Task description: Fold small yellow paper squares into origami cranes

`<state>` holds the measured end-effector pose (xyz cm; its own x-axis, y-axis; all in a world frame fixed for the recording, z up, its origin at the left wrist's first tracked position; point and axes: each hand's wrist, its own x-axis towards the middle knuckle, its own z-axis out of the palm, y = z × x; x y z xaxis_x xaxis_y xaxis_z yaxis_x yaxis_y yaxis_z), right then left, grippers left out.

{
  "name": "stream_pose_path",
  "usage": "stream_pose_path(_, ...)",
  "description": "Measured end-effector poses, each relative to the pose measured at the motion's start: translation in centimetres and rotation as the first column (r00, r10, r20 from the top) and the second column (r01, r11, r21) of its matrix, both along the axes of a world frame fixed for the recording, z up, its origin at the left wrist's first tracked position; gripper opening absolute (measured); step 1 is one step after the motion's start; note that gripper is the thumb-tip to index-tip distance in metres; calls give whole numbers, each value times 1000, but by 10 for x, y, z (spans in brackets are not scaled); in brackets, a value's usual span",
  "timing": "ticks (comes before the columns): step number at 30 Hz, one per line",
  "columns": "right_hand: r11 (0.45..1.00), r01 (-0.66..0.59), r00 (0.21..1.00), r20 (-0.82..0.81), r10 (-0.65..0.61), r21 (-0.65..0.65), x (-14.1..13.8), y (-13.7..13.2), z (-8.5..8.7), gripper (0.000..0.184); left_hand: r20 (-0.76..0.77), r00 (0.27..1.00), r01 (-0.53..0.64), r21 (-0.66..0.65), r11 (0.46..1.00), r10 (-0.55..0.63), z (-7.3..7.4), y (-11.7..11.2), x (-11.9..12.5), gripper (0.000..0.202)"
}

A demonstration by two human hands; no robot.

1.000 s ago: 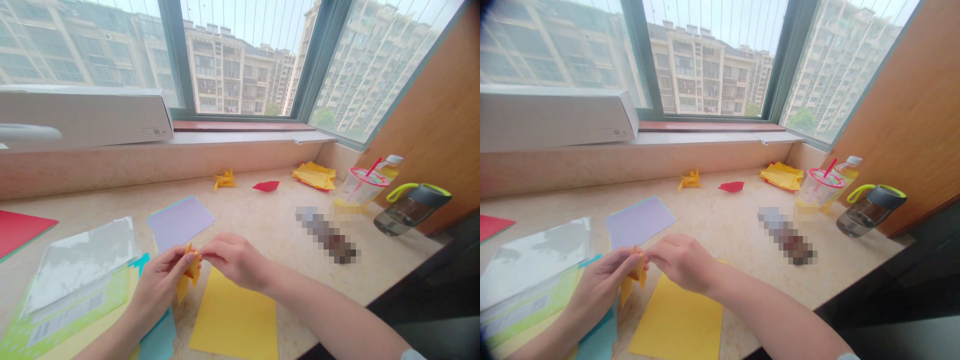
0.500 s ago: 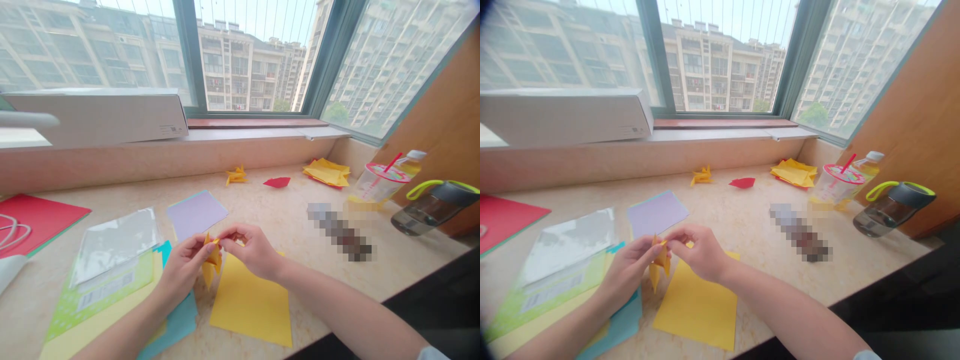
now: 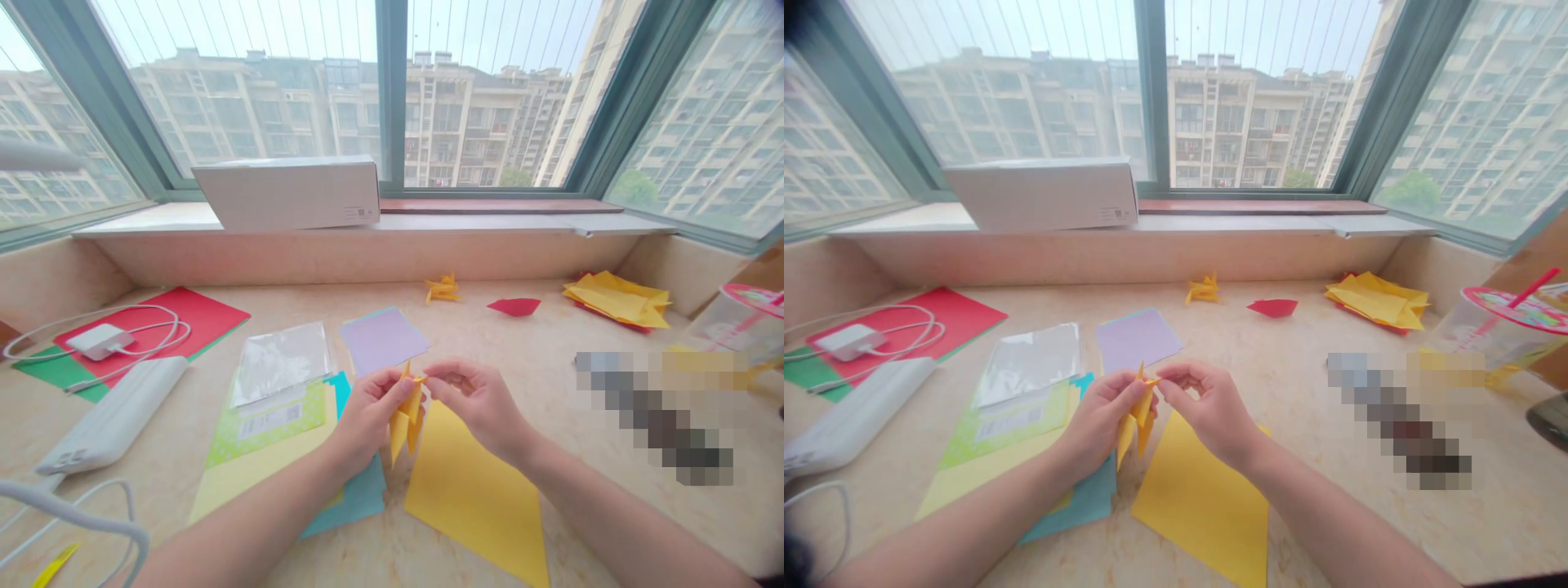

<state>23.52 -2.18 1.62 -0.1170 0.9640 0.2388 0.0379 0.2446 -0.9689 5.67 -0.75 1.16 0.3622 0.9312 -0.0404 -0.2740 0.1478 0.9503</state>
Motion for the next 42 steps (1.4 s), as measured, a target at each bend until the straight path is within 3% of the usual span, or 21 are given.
stream_pose_path(4, 997, 30, 996, 86, -36, 73, 2, 0, -1, 8, 7, 1000, 8, 1, 1000, -8, -1, 0, 1, 31)
stream_pose_path(10, 950, 96, 986, 101, -132, 299, -1, -3, -3, 8, -76, 997, 17, 99, 995, -10, -1, 0, 2, 31)
stream_pose_path(16, 912, 109, 977, 125, -172, 396, -2, -5, -3, 11, -98, 989, 119, 71, 990, -112, -2, -1, 2, 35)
stream_pose_path(21, 952, 104, 982, 125, -145, 289, -1, -3, -1, 17, 6, 989, 150, -20, 988, -150, -1, -2, 2, 34)
stream_pose_path(25, 982, 68, 983, 154, -96, 174, -3, -5, 2, 9, 38, 981, 190, -10, 982, -190, 0, -2, 1, 34)
stream_pose_path(33, 990, -27, 995, -101, 13, -135, 0, -2, 6, 14, -28, 981, 191, 47, 980, -190, 3, -3, -1, 31)
stream_pose_path(42, 982, -131, 988, -104, 117, -137, 6, -1, 13, 15, 51, 963, 263, 13, 965, -264, 2, -4, -2, 33)
